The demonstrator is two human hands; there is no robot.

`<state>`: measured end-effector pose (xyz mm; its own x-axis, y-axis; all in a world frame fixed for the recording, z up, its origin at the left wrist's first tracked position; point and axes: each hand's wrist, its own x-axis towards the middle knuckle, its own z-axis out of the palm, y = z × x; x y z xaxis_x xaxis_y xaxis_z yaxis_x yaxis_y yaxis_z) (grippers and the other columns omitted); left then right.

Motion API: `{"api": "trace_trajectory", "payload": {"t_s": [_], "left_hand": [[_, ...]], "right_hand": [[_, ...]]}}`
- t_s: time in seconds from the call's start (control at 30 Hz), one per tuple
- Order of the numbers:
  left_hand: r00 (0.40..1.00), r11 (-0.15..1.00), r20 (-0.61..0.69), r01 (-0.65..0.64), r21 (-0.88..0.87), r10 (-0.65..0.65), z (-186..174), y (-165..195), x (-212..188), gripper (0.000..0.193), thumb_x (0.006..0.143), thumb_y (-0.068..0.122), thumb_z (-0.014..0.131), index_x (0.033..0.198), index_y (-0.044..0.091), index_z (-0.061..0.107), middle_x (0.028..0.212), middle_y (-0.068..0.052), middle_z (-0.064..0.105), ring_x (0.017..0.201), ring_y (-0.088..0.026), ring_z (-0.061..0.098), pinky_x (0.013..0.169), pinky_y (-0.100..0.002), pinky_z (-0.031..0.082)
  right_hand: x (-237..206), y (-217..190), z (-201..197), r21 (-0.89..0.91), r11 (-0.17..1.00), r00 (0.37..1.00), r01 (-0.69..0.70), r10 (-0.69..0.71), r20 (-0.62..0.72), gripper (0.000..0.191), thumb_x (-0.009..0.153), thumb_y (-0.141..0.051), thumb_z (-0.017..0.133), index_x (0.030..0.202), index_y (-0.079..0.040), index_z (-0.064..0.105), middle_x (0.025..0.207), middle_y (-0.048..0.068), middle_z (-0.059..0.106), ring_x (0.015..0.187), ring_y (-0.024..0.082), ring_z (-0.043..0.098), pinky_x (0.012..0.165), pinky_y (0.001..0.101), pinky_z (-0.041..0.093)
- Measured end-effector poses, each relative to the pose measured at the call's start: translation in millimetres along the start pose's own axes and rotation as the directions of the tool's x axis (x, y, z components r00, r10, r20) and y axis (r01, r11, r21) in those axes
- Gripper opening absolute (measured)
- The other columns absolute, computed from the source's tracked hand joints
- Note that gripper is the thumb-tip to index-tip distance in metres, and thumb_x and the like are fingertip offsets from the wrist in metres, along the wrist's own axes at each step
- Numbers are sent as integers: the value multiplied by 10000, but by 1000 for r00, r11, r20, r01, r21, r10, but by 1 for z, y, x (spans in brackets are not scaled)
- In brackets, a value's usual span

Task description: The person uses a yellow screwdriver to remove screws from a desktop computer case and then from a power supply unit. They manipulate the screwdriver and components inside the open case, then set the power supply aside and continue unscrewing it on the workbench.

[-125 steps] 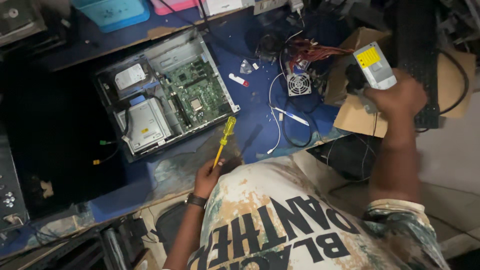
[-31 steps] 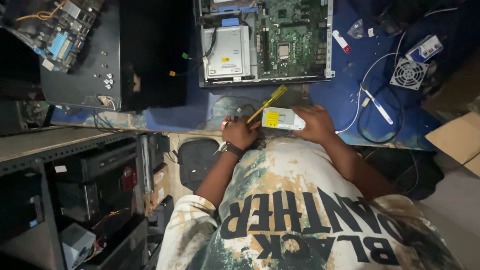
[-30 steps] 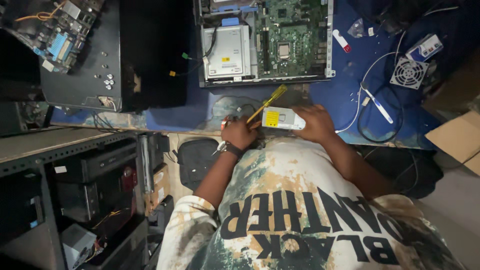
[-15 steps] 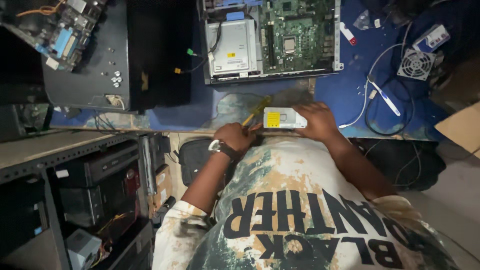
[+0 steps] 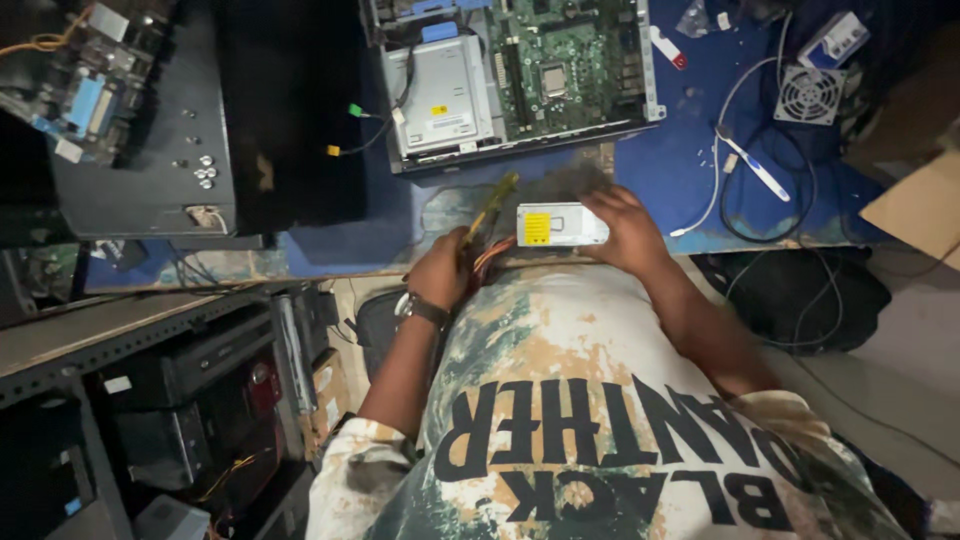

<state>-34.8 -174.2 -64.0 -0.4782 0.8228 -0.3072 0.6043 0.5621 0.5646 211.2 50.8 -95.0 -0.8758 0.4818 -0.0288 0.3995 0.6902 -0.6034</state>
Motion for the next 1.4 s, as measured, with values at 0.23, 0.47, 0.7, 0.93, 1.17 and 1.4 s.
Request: {"api": "trace_trajectory", "payload": {"t_s": [0.23,0.47,0.7,0.93,1.17,1.4], "left_hand": [[973,958,-2,-225,177,229,21,-24,46,449,860,120,620,1306,169,633,1205,-119,692,1103,-362,637,911,-465,535],[964,962,-29,-260,82,263,31,-24,71,327,872,143,679,1197,104,688,1207,-166,658,1150,-391,608,961,-462,515],[895,868,-40,-441,-228,444,32,17,53,485,905,97,639,1375,33,539,1293,-215,594,1183,-432,595,1009,-460,511],[898,864,10,-419,-278,439,37,10,60,713,797,131,822,1432,46,510,1307,-211,600,1169,-409,623,980,-444,535],[935,859,111,-256,-443,336,43,6,59,819,751,78,838,1482,89,469,1301,-163,608,1159,-335,671,983,-396,566],[888,837,46,-412,-360,457,45,-1,58,752,704,84,909,1373,97,566,1364,-200,527,1264,-376,576,1040,-415,513]], "right_hand": [[-1,-15,0,159,961,951,-227,254,-174,1174,406,-279,1043,1392,48,496,1449,326,456,1356,467,446,1123,474,404],[-21,-3,18,669,699,897,-253,429,-109,1091,599,-166,980,1469,26,350,1368,195,585,1302,288,585,1098,399,487],[-39,0,25,757,597,864,-265,496,-89,758,747,-27,896,1385,12,489,1301,166,639,1199,225,638,960,347,575],[-55,1,27,677,606,801,-419,598,-40,592,806,-79,882,1307,-11,575,1213,152,711,1107,211,702,948,342,588],[-56,0,18,586,725,866,-361,494,-78,847,767,-86,856,1497,-43,427,1380,188,541,1220,272,604,942,356,566],[-53,-3,11,211,933,940,-290,319,-119,759,742,-96,887,1415,-57,538,1415,192,513,1290,389,562,1022,432,530]]}}
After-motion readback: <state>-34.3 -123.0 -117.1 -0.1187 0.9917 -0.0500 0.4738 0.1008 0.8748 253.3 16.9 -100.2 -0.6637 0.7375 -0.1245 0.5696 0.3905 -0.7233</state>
